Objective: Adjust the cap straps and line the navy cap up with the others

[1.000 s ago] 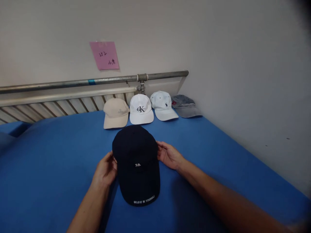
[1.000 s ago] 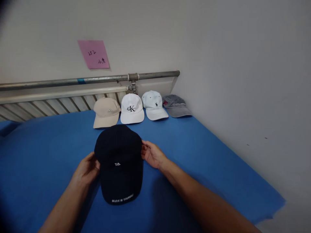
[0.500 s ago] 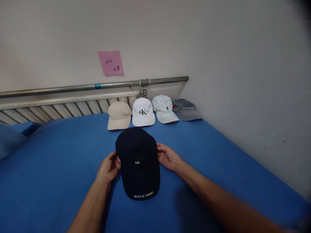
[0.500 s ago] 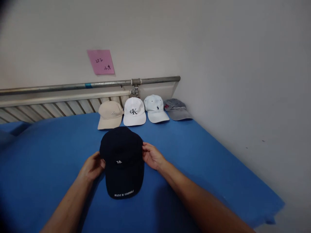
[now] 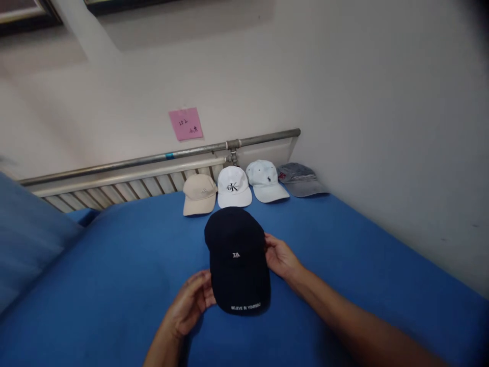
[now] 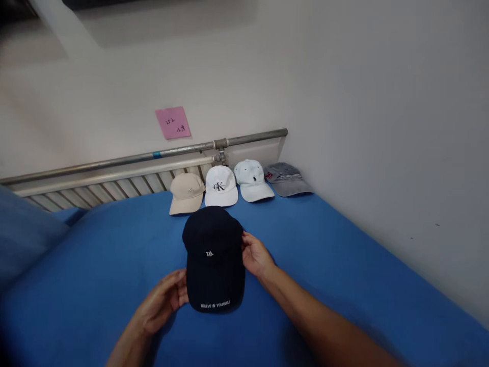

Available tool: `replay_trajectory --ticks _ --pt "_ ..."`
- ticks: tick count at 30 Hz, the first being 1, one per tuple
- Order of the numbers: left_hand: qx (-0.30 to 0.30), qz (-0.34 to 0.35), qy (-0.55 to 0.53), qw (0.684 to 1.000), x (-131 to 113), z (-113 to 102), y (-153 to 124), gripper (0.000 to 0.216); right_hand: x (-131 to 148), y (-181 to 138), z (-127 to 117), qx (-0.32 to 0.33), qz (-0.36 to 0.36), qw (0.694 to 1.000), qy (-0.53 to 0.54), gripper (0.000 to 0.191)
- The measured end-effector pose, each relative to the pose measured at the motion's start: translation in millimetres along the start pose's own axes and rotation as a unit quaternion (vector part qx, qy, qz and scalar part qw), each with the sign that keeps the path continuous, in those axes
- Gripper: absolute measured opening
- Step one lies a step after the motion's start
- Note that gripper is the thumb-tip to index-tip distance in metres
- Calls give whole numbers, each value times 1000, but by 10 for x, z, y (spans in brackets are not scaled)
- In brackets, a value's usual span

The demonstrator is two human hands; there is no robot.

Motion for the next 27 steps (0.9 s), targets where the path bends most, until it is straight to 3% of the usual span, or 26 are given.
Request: replay_trajectory --ticks 6,10,14,19,24,27 --pt "-54 10 -47 997 244 77 -292 25 29 -24 15 -23 -14 1000 8 22" --pt "-129 43 -101 985 362 142 -331 36 -4 -42 50 -25 -19 1000 0 21" --pt "-114 72 -119 984 395 207 -329 44 -59 -53 76 -21 -13 1000 -18 19" --pt "-101 116 -106 982 163 76 -462 39 -142 -85 89 -32 -6 998 -49 18" --pt "-175 159 -78 968 -258 -266 -685 37 -160 -170 131 -65 -5 992 -111 24" --pt "-257 193 -75 944 -550 -468 -785 34 -142 -190 146 -74 6 989 -129 21"
Point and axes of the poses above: each hand's wrist, its own y-axis towards the middle knuckle, its own z-axis out of the palm, x = y × z, the point moved 4 cm from there along y, towards the middle knuckle, and after that the axes turned 10 degrees about z, right-handed, at the moved point
